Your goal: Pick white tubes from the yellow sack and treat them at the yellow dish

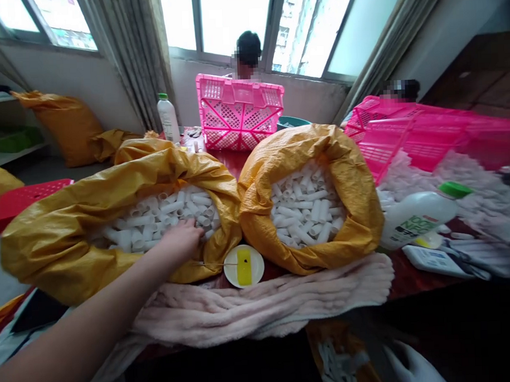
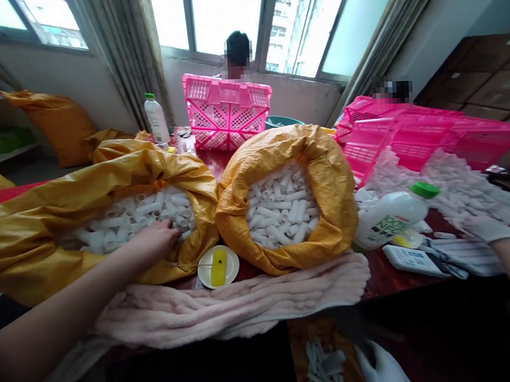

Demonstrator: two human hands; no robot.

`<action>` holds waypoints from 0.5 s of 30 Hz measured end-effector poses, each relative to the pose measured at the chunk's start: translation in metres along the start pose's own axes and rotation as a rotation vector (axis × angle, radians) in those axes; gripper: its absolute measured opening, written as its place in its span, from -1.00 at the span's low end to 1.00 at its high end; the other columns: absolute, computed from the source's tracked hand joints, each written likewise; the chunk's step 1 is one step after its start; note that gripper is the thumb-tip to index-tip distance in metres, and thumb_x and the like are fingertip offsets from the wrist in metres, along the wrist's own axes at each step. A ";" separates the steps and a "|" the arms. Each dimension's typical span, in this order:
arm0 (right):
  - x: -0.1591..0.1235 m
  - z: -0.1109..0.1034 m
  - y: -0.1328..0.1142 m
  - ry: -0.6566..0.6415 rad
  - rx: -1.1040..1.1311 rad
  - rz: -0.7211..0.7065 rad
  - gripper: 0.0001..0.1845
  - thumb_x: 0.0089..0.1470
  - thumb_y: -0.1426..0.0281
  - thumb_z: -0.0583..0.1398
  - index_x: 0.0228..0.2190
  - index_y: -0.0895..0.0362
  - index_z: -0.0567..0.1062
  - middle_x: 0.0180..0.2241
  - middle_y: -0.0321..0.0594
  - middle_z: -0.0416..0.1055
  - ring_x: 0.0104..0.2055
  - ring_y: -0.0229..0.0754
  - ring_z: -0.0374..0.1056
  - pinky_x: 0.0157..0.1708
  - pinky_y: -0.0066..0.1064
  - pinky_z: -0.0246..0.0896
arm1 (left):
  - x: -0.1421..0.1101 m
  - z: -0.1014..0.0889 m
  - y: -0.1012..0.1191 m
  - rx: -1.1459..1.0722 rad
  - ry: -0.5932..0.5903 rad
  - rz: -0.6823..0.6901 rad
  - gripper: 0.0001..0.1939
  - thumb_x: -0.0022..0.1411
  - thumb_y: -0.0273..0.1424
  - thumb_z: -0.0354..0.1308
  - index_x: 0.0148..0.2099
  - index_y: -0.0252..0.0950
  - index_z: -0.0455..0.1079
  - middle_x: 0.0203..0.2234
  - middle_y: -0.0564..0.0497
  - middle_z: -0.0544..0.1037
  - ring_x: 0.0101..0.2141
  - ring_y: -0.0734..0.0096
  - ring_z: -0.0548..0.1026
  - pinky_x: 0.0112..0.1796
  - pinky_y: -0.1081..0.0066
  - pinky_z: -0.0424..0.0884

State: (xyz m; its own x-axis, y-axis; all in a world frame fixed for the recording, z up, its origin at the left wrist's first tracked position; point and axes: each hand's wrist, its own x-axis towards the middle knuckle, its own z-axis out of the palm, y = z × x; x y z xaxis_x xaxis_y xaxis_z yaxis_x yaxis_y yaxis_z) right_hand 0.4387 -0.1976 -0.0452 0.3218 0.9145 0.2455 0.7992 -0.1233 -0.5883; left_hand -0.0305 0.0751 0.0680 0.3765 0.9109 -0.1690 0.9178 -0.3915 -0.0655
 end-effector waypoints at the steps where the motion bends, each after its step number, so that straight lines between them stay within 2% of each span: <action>1: 0.005 -0.001 -0.013 0.023 -0.066 0.050 -0.88 -0.13 0.35 0.17 -0.45 -0.08 0.49 -0.50 -0.12 0.50 -0.49 -0.06 0.45 -0.56 -0.29 0.25 | 0.002 0.002 0.000 0.014 -0.009 0.003 -0.68 0.05 -0.48 -0.09 -0.19 -0.22 0.41 -0.25 -0.16 0.32 -0.23 0.15 0.31 -0.29 0.25 0.29; 3: 0.027 -0.001 -0.058 0.018 -0.139 0.103 -0.81 -0.06 0.28 0.11 -0.38 0.02 0.48 -0.36 -0.09 0.51 -0.34 -0.03 0.45 -0.39 -0.25 0.32 | 0.004 0.006 0.002 0.056 0.024 -0.001 -0.67 0.05 -0.49 -0.09 -0.18 -0.22 0.40 -0.23 -0.18 0.31 -0.21 0.11 0.29 -0.30 0.21 0.29; 5: 0.060 0.004 -0.113 0.009 -0.089 -0.009 -0.69 0.02 0.26 0.03 -0.26 0.13 0.44 -0.23 -0.08 0.46 -0.19 -0.06 0.40 -0.20 -0.24 0.29 | 0.003 0.009 0.003 0.107 0.088 -0.019 -0.68 0.06 -0.50 -0.10 -0.18 -0.24 0.39 -0.21 -0.21 0.30 -0.18 0.04 0.27 -0.32 0.16 0.29; 7: 0.098 0.014 -0.163 0.004 -0.074 -0.172 -0.68 0.08 0.29 -0.03 -0.23 0.14 0.42 -0.20 -0.11 0.44 -0.15 -0.14 0.36 -0.11 -0.33 0.24 | 0.004 0.009 0.003 0.148 0.148 -0.043 -0.70 0.08 -0.49 -0.12 -0.21 -0.27 0.39 -0.20 -0.24 0.30 -0.16 -0.01 0.26 -0.34 0.13 0.28; 9: 0.135 0.028 -0.200 -0.082 -0.271 -0.210 -0.71 0.08 0.34 -0.02 -0.26 0.15 0.43 -0.21 -0.09 0.43 -0.15 -0.14 0.35 -0.13 -0.35 0.23 | 0.006 0.005 0.002 0.166 0.203 -0.061 -0.72 0.09 -0.48 -0.12 -0.23 -0.31 0.38 -0.14 -0.27 0.29 -0.15 -0.04 0.26 -0.34 0.14 0.28; 12: 0.176 0.047 -0.231 -0.271 -0.627 -0.097 -0.84 -0.10 0.45 0.15 -0.44 0.27 0.49 -0.36 0.05 0.45 -0.28 0.02 0.39 -0.31 -0.26 0.27 | 0.001 -0.006 0.003 0.128 0.297 -0.093 -0.74 0.10 -0.50 -0.14 -0.23 -0.34 0.34 -0.13 -0.27 0.32 -0.14 0.00 0.29 -0.32 0.20 0.27; 15: 0.192 0.053 -0.244 -0.296 -0.660 -0.109 -0.86 -0.17 0.49 0.19 -0.48 0.32 0.49 -0.42 0.10 0.44 -0.32 0.08 0.39 -0.35 -0.22 0.26 | -0.015 -0.013 0.012 -0.038 0.282 -0.099 -0.80 0.11 -0.41 -0.12 -0.27 -0.32 0.29 -0.32 -0.15 0.42 -0.27 0.18 0.37 -0.32 0.31 0.26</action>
State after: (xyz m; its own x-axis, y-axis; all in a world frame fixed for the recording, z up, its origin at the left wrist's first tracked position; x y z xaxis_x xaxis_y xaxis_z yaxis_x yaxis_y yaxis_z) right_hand 0.2782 0.0281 0.1047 0.1468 0.9892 0.0025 0.9885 -0.1468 0.0377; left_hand -0.0234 0.0583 0.0825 0.2999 0.9468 0.1171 0.9539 -0.2985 -0.0301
